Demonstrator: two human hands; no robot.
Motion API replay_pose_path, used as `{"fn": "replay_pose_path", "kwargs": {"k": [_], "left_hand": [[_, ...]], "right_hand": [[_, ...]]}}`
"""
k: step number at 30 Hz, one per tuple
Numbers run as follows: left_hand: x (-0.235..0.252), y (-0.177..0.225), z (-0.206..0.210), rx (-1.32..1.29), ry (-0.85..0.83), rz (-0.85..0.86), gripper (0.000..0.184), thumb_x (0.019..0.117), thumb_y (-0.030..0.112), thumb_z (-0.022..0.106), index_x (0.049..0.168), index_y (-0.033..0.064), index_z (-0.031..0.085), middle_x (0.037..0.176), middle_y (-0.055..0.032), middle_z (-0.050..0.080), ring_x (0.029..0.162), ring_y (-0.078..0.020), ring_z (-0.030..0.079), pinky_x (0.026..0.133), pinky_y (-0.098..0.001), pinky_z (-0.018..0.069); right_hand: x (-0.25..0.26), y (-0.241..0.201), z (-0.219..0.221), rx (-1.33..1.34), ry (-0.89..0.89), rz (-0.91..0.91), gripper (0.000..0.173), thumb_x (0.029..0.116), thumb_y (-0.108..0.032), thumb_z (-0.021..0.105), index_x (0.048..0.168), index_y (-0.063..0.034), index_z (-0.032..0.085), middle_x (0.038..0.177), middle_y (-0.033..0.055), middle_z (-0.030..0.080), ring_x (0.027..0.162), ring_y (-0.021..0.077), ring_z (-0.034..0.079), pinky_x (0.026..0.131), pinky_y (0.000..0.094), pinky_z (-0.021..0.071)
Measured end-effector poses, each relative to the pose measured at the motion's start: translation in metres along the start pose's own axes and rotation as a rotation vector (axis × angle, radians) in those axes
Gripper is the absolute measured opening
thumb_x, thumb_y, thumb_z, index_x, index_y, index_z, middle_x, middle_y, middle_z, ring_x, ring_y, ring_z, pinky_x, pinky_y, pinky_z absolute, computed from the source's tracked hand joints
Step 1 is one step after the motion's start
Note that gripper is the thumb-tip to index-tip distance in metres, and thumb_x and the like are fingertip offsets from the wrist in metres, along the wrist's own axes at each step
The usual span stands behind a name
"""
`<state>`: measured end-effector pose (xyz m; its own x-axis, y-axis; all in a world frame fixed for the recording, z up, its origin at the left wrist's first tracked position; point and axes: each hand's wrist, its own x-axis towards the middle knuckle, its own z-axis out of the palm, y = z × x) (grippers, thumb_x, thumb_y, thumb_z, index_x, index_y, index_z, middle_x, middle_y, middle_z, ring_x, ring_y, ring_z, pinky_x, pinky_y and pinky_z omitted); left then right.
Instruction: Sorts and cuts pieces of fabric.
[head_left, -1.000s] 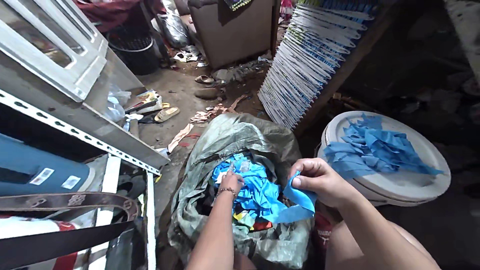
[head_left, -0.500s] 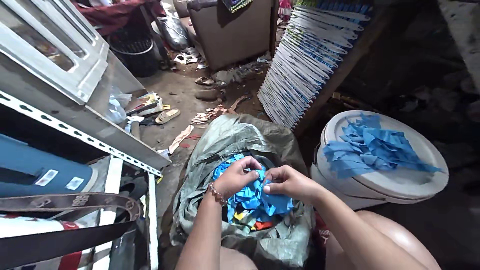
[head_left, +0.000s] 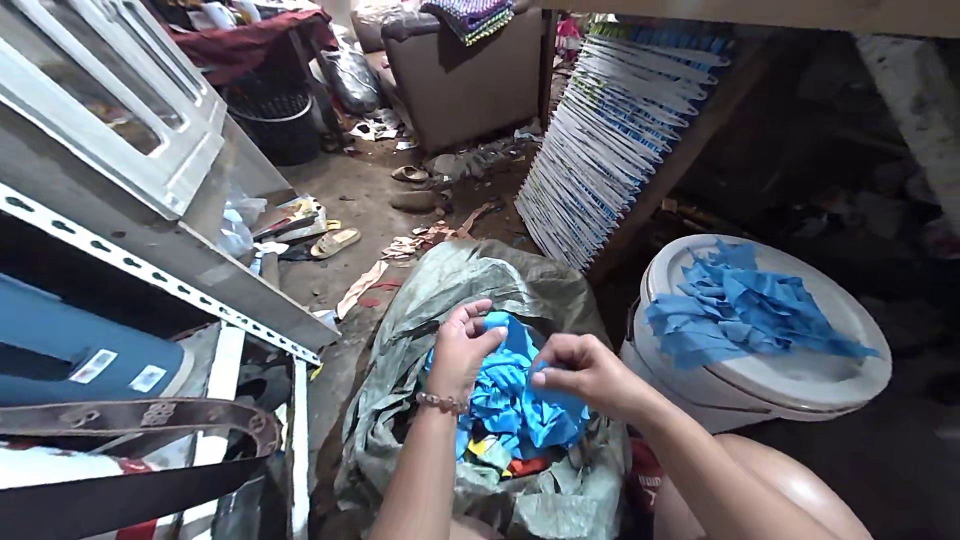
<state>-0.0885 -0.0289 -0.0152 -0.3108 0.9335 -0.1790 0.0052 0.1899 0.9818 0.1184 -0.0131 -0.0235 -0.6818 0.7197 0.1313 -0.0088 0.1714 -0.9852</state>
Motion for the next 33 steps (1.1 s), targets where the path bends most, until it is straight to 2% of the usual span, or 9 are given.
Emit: {"fn": "replay_pose_path", "kwargs": {"k": [2, 5, 7, 9, 12, 21, 25, 27, 33], "left_hand": [[-0.002, -0.001, 0.004, 0.15, -0.042, 0.051, 0.035, 0.0835, -0.003, 0.077, 0.117, -0.0039, 0.065, 0.096, -0.0122, 0.073, 0.084, -0.017, 0.071, 0.078, -0.0336, 0.0605], [-0.011, 0.003, 0.014, 0.105, -0.115, 0.066, 0.018, 0.0872, -0.002, 0.075, 0.104, -0.002, 0.072, 0.094, -0.0086, 0.073, 0.084, -0.0121, 0.07, 0.079, -0.0282, 0.059], [-0.016, 0.003, 0.02, 0.006, -0.146, 0.093, 0.027, 0.0893, -0.005, 0.07, 0.117, -0.004, 0.068, 0.097, -0.009, 0.073, 0.084, -0.0115, 0.07, 0.079, -0.0269, 0.0595], [-0.02, 0.004, 0.025, -0.035, -0.182, 0.13, 0.05, 0.0919, -0.007, 0.066, 0.14, -0.0016, 0.055, 0.1, -0.0112, 0.075, 0.086, -0.0138, 0.073, 0.08, -0.0293, 0.0604], [-0.023, 0.005, 0.028, -0.069, -0.245, 0.171, 0.067, 0.0938, -0.009, 0.058, 0.156, 0.0015, 0.035, 0.101, -0.0127, 0.076, 0.091, -0.0164, 0.074, 0.085, -0.032, 0.0605], [-0.027, 0.005, 0.025, -0.108, -0.391, 0.192, 0.075, 0.0976, -0.006, 0.052, 0.162, 0.0045, 0.015, 0.111, -0.0142, 0.074, 0.099, -0.0151, 0.073, 0.093, -0.0309, 0.058], [-0.028, 0.007, 0.021, 0.012, -0.405, 0.285, 0.083, 0.0975, 0.014, 0.062, 0.162, 0.0021, 0.011, 0.108, -0.0085, 0.076, 0.1, -0.0095, 0.072, 0.094, -0.0284, 0.0567], [-0.03, 0.009, 0.022, 0.083, -0.371, 0.311, 0.093, 0.0913, 0.014, 0.073, 0.162, 0.0035, 0.013, 0.108, -0.0062, 0.076, 0.097, -0.0093, 0.073, 0.09, -0.0268, 0.0586], [-0.031, 0.008, 0.02, 0.393, -0.283, 0.484, 0.074, 0.0964, 0.011, 0.066, 0.16, 0.0049, 0.028, 0.105, -0.0047, 0.077, 0.095, -0.0062, 0.073, 0.09, -0.0249, 0.0583]], "right_hand": [[-0.001, -0.005, 0.004, 0.079, -0.089, -0.073, 0.016, 0.0951, -0.017, 0.069, 0.097, -0.0014, 0.074, 0.093, -0.0026, 0.068, 0.086, -0.0029, 0.061, 0.078, 0.0172, 0.0519], [0.001, -0.003, 0.008, 0.144, -0.016, -0.091, 0.013, 0.0944, -0.013, 0.069, 0.097, -0.0017, 0.074, 0.092, -0.0044, 0.068, 0.085, -0.0031, 0.062, 0.078, 0.0174, 0.0526], [0.006, 0.0, 0.009, 0.197, 0.116, -0.05, 0.01, 0.0932, -0.01, 0.069, 0.097, -0.0017, 0.074, 0.09, -0.0044, 0.07, 0.083, -0.0014, 0.064, 0.078, 0.0198, 0.0545], [0.01, 0.001, 0.007, 0.258, 0.223, -0.006, 0.009, 0.0932, -0.007, 0.068, 0.097, -0.0017, 0.074, 0.089, -0.0024, 0.072, 0.082, 0.0017, 0.066, 0.08, 0.0225, 0.0566], [0.013, 0.001, 0.005, 0.318, 0.347, 0.023, 0.008, 0.0928, -0.004, 0.069, 0.097, -0.0013, 0.075, 0.088, 0.001, 0.073, 0.082, 0.0047, 0.068, 0.08, 0.0238, 0.0576], [0.012, 0.0, 0.004, 0.33, 0.479, 0.031, 0.012, 0.0895, 0.001, 0.072, 0.099, -0.0008, 0.077, 0.087, 0.0025, 0.075, 0.079, 0.0056, 0.069, 0.076, 0.023, 0.0588], [0.012, 0.001, 0.001, 0.26, 0.483, 0.095, 0.046, 0.0872, -0.004, 0.077, 0.131, -0.0003, 0.065, 0.078, 0.0019, 0.068, 0.069, 0.0067, 0.064, 0.07, 0.0243, 0.0573], [0.013, 0.002, 0.0, 0.236, 0.469, 0.153, 0.056, 0.0868, -0.007, 0.078, 0.138, 0.0016, 0.059, 0.073, 0.0013, 0.062, 0.064, 0.0072, 0.06, 0.066, 0.0242, 0.0551], [0.012, -0.003, -0.001, 0.313, 0.389, 0.208, 0.028, 0.0892, -0.004, 0.075, 0.116, 0.0015, 0.071, 0.079, 0.0018, 0.068, 0.068, 0.0052, 0.062, 0.069, 0.0231, 0.0553]]}}
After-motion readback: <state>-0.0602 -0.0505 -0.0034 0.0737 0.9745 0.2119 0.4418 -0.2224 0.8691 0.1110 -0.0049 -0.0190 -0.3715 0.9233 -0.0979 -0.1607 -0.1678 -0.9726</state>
